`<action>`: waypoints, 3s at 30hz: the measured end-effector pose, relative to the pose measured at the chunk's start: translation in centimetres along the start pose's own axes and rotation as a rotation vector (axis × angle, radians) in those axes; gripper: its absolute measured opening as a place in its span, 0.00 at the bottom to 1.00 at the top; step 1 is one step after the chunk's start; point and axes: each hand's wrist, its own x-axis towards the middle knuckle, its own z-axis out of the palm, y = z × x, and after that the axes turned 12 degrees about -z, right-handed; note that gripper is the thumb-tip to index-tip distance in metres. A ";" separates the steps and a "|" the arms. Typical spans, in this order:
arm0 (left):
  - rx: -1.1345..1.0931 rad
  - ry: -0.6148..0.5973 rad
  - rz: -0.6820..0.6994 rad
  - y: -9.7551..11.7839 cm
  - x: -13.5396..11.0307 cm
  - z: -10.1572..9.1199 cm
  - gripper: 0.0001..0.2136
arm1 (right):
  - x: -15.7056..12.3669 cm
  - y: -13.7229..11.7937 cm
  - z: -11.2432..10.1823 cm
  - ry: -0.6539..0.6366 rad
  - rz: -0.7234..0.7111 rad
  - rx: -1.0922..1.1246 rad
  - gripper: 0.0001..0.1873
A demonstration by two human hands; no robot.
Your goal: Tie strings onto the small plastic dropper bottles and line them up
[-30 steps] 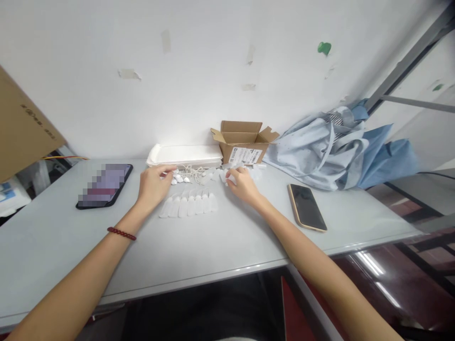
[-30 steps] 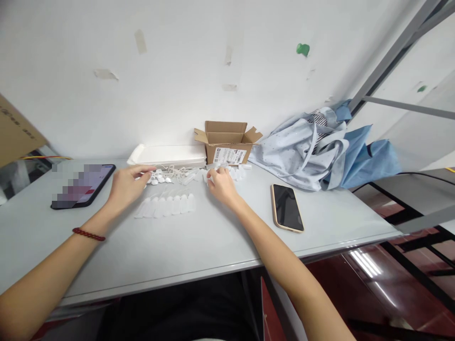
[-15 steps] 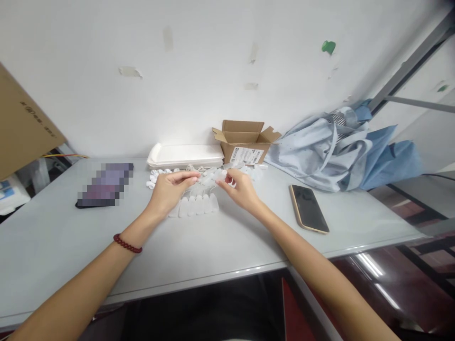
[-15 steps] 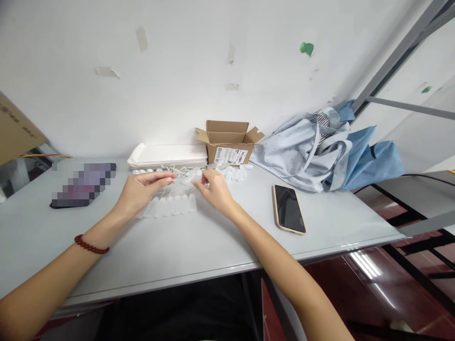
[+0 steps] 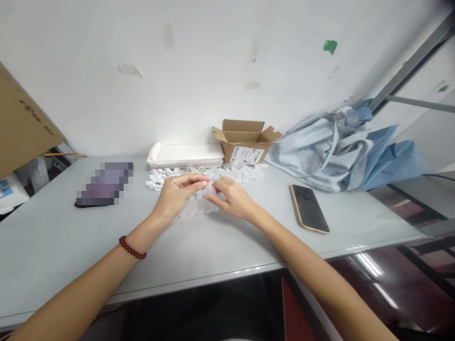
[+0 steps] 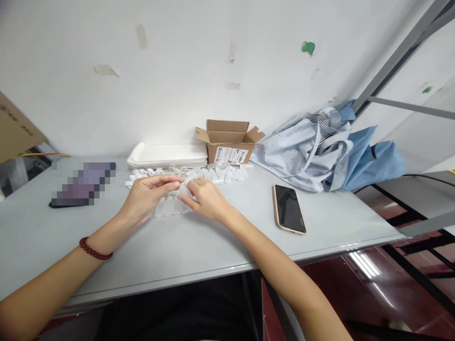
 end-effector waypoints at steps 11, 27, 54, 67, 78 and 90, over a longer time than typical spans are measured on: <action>0.088 0.004 0.057 0.6 -0.4 0.0 0.08 | 0.0 -0.2 0.0 -0.044 0.071 -0.065 0.16; 0.036 0.003 -0.054 0.3 0.0 -0.2 0.11 | -0.4 0.4 1.0 0.126 0.011 -0.093 0.22; 0.765 0.108 0.674 -0.1 -0.6 0.3 0.18 | 0.5 -0.2 -0.7 0.353 0.526 1.301 0.15; 0.836 0.030 0.765 -1.3 -0.4 1.1 0.18 | 0.8 -0.6 -1.0 0.347 0.715 1.113 0.17; 0.882 -0.087 0.468 -1.7 -0.5 2.1 0.21 | 0.3 1.4 -1.6 -0.120 0.607 0.495 0.09; 1.016 -0.162 0.343 -2.0 -0.3 2.7 0.16 | 0.3 2.0 -1.2 -0.234 0.571 0.306 0.12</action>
